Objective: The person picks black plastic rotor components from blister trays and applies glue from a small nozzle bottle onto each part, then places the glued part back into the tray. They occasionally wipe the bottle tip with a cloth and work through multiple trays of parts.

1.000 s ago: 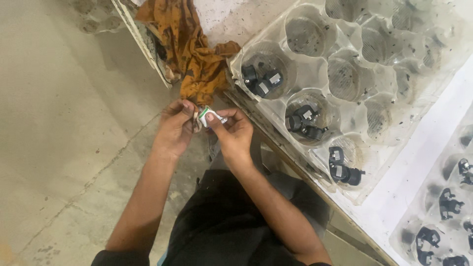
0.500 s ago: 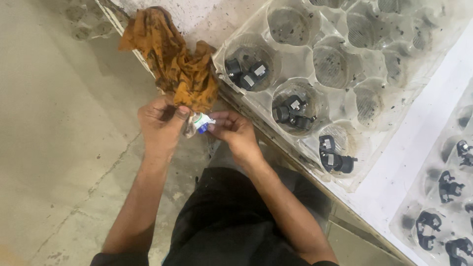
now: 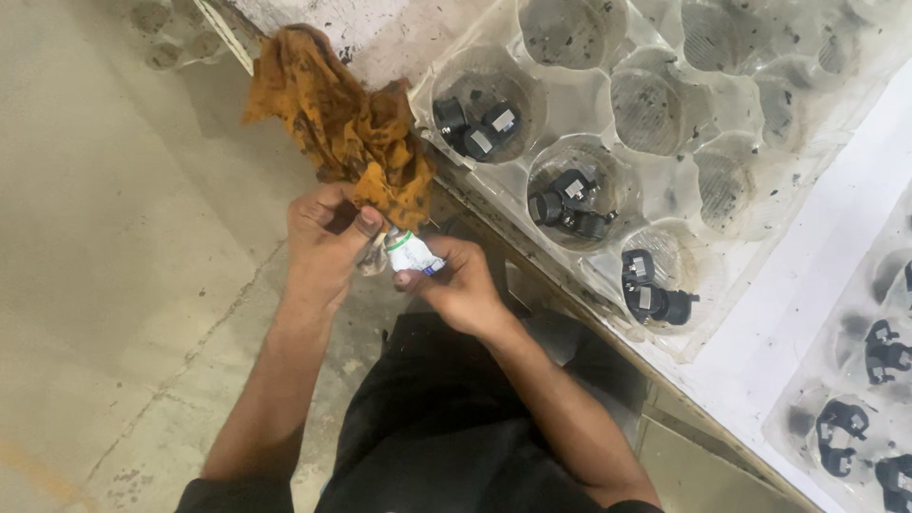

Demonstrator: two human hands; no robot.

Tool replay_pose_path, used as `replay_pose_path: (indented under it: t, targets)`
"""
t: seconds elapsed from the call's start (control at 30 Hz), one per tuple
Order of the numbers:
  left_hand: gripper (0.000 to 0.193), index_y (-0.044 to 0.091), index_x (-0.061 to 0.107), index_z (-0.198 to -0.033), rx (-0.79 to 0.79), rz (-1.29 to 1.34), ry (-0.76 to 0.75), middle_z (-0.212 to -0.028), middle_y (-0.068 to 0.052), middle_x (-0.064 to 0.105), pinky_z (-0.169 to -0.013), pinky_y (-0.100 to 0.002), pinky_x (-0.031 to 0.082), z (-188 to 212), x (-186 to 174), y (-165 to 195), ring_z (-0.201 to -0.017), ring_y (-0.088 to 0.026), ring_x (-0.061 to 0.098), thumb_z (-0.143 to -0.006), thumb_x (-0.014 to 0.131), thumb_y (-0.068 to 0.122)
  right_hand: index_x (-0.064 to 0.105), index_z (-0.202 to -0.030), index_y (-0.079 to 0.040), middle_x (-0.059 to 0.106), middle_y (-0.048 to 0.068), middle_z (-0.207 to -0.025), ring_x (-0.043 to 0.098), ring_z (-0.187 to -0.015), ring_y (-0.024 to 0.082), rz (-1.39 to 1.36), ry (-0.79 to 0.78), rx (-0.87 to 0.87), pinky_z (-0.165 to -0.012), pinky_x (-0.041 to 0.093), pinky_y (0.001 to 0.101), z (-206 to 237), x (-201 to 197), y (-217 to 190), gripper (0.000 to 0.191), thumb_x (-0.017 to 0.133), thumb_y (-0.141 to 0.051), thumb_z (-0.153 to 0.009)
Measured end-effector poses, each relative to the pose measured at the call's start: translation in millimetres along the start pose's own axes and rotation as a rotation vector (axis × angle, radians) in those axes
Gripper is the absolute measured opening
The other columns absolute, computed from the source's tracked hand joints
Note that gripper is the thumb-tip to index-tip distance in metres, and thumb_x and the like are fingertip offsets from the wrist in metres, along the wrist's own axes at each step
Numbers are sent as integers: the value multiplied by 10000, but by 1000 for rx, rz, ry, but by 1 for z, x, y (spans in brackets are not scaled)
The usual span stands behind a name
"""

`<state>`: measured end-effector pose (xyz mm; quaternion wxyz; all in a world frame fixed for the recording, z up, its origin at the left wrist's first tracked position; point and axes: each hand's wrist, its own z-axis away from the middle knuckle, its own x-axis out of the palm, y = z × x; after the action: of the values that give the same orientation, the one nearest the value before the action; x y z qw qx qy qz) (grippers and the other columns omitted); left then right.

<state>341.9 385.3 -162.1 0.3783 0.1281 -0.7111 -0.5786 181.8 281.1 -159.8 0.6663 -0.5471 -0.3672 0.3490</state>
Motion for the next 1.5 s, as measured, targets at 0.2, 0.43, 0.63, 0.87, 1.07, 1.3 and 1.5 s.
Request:
replay_pose_path:
  t: [0.2, 0.43, 0.63, 0.87, 1.07, 1.3, 1.5]
  targets:
    - [237, 0, 718, -1004, 33, -45, 8, -865, -25, 733, -694, -218, 530, 5, 3, 7, -761, -84, 668, -930, 822, 199, 731, -1064, -6, 743, 2, -927, 638, -885, 74, 175, -54, -131, -808, 534, 278, 13, -2, -8, 178, 710, -170, -996]
    - [247, -9, 689, -925, 26, -186, 18, -810, -39, 720, -633, -216, 493, 12, 10, 13, -711, -68, 630, -938, 832, 192, 709, -1003, 1, 730, 16, -841, 675, -813, 102, 19, 69, -100, -761, 549, 278, 16, 11, -1, 208, 679, -203, -1027]
    - [221, -12, 698, -963, 54, -138, 14, -854, -24, 716, -674, -210, 506, 13, 13, 21, -750, -64, 635, -947, 818, 174, 700, -1009, 14, 657, 55, -825, 603, -772, 115, 347, 18, -202, -709, 495, 283, 21, 5, -5, 299, 576, -244, -1096]
    - [198, 5, 713, -975, 28, -172, 21, -836, -15, 714, -668, -203, 498, 17, 24, 18, -734, -60, 630, -945, 806, 177, 725, -940, 14, 715, 44, -823, 648, -771, 103, -24, 90, -185, -715, 506, 271, 28, 12, -8, 416, 554, -328, -1104]
    - [218, 9, 689, -905, 43, -173, 21, -816, -20, 705, -653, -207, 473, 16, 18, 19, -720, -62, 609, -972, 816, 172, 730, -1044, 4, 750, 26, -936, 663, -860, 82, -93, -26, -19, -786, 528, 256, 29, 4, -2, 475, 451, -375, -1100]
    - [196, 18, 697, -942, 37, -225, 58, -812, -8, 724, -633, -203, 517, 18, 21, 14, -708, -58, 654, -913, 807, 178, 744, -1006, 21, 746, 29, -864, 650, -803, 86, -76, 77, -49, -753, 528, 260, 23, 10, 10, 452, 513, -351, -1118]
    - [205, 2, 691, -941, 60, -224, 5, -831, 1, 704, -642, -200, 492, 19, 17, 5, -721, -52, 618, -938, 818, 163, 747, -1000, 18, 735, 22, -837, 660, -768, 86, -58, -3, 26, -717, 551, 266, 18, -1, 8, 219, 773, -190, -940]
